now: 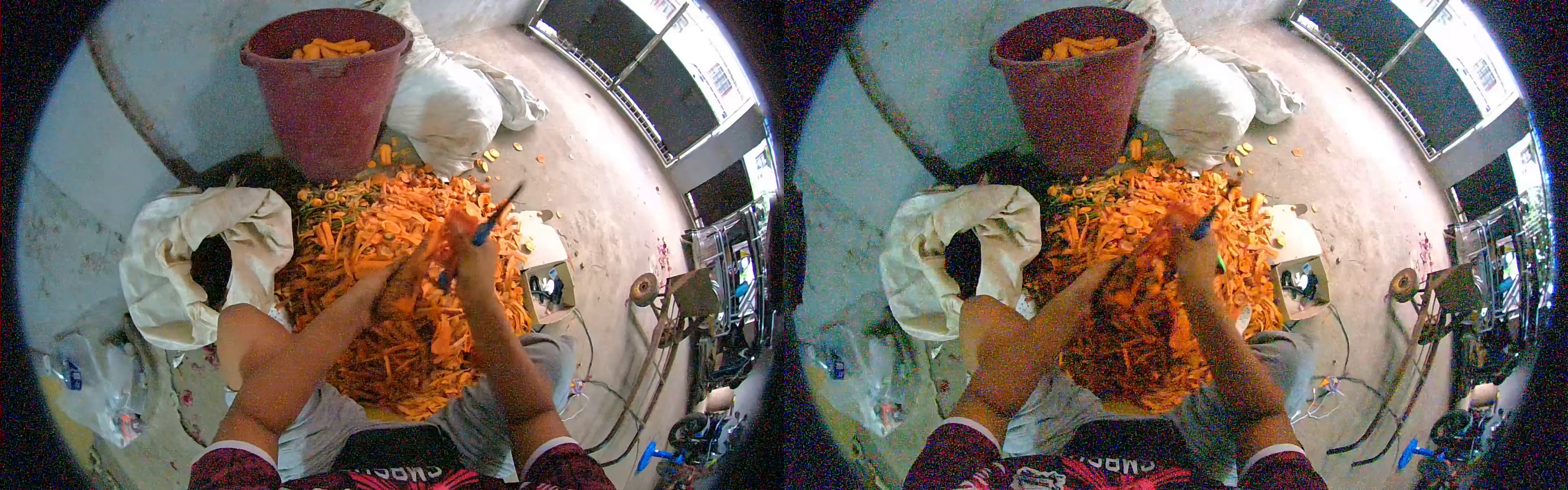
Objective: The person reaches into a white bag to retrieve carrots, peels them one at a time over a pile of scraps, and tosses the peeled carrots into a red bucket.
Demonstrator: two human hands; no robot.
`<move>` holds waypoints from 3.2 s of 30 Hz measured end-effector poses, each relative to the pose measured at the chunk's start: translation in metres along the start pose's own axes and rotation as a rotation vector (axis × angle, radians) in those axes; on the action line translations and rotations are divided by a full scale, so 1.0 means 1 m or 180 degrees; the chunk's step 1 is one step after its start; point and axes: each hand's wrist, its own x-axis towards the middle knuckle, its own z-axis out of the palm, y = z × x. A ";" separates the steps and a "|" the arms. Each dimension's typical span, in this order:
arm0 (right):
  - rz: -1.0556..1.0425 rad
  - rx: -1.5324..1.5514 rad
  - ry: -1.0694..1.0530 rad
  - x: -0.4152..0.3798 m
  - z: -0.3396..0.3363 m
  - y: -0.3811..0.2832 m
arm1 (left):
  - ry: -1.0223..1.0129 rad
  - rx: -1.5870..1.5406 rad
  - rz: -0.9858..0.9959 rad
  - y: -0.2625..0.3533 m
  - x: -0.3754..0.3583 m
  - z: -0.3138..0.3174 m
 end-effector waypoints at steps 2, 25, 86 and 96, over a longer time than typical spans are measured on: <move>-0.0340 -0.0373 -0.0010 -0.013 0.014 0.003 | -0.0050 0.0126 0.0023 0.001 -0.002 0.004; -0.1125 -0.1395 0.0442 -0.041 0.028 -0.014 | 0.0020 0.0457 0.0120 0.002 -0.009 0.002; -0.1672 -0.1471 0.0481 -0.051 0.037 -0.009 | 0.0490 0.0528 0.0052 0.009 -0.038 0.026; -0.1200 -0.1940 0.1850 0.043 -0.056 0.033 | -0.0429 0.0965 -0.0364 -0.012 -0.011 -0.009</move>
